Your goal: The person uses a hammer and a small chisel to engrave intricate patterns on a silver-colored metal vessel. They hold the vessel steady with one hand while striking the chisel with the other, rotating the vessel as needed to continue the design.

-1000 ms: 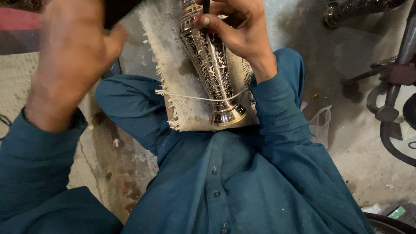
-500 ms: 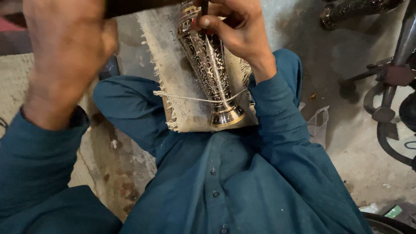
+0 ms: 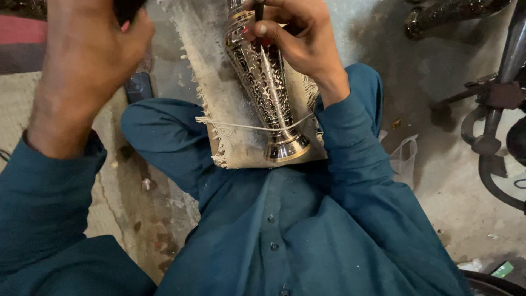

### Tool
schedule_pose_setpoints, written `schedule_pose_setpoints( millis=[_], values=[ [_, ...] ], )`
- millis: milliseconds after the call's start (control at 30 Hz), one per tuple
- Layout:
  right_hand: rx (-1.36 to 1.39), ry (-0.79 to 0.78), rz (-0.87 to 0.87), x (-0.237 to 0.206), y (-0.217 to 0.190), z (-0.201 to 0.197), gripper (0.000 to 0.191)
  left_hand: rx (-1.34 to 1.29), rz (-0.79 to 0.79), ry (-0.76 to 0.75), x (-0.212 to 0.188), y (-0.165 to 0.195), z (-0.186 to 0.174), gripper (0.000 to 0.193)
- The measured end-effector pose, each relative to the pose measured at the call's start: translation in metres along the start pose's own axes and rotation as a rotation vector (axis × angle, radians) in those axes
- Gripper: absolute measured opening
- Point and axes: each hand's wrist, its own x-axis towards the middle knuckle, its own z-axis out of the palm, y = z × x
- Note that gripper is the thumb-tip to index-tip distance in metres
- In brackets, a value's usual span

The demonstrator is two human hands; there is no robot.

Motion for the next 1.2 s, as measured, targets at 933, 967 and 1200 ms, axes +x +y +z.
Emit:
schedule_pose_setpoints(
  millis=[933,967,1200],
  values=[
    [0.134,0.154,0.018,0.004,-0.013,-0.008,0.009,-0.575,-0.531,-0.004,-0.044,0.037,0.022,0.055],
    [0.096,0.115,0.016,0.002,-0.016,-0.008,0.006,-0.631,-0.582,0.032,-0.053,0.046,0.032,0.052],
    [0.007,-0.081,-0.021,0.008,-0.025,-0.002,0.028,-1.298,-0.589,0.444,-0.080,0.098,0.103,0.053]
  ],
)
